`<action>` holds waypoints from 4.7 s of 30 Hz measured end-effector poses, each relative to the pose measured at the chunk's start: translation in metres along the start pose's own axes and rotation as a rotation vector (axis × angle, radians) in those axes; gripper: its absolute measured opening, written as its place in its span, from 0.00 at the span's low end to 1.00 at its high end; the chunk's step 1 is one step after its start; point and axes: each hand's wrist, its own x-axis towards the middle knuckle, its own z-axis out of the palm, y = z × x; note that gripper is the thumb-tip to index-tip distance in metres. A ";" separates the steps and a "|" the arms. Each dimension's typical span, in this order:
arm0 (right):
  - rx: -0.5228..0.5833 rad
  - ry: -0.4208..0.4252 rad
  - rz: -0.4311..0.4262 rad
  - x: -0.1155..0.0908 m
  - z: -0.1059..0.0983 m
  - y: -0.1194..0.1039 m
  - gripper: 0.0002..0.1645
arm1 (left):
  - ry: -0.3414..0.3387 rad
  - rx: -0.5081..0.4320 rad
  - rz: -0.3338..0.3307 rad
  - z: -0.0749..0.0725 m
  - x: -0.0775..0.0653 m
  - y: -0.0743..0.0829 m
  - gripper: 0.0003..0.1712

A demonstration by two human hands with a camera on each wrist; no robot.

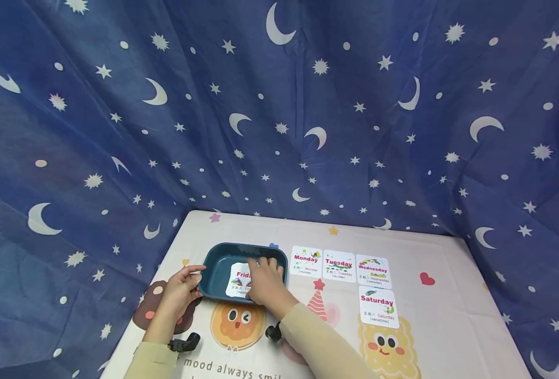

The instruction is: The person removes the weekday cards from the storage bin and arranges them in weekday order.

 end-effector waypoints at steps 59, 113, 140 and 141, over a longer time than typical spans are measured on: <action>-0.045 0.082 -0.077 0.013 0.012 0.010 0.59 | 0.000 0.007 -0.004 0.000 0.000 -0.001 0.21; 0.421 0.101 -0.008 0.009 -0.012 0.002 0.25 | 0.012 0.001 -0.004 0.002 -0.002 0.000 0.20; 0.659 0.185 0.088 -0.001 -0.045 0.026 0.26 | 0.008 -0.002 0.000 0.001 -0.002 0.000 0.20; 0.664 0.187 0.091 -0.002 -0.046 0.028 0.26 | 0.008 -0.003 -0.001 0.001 -0.002 0.000 0.20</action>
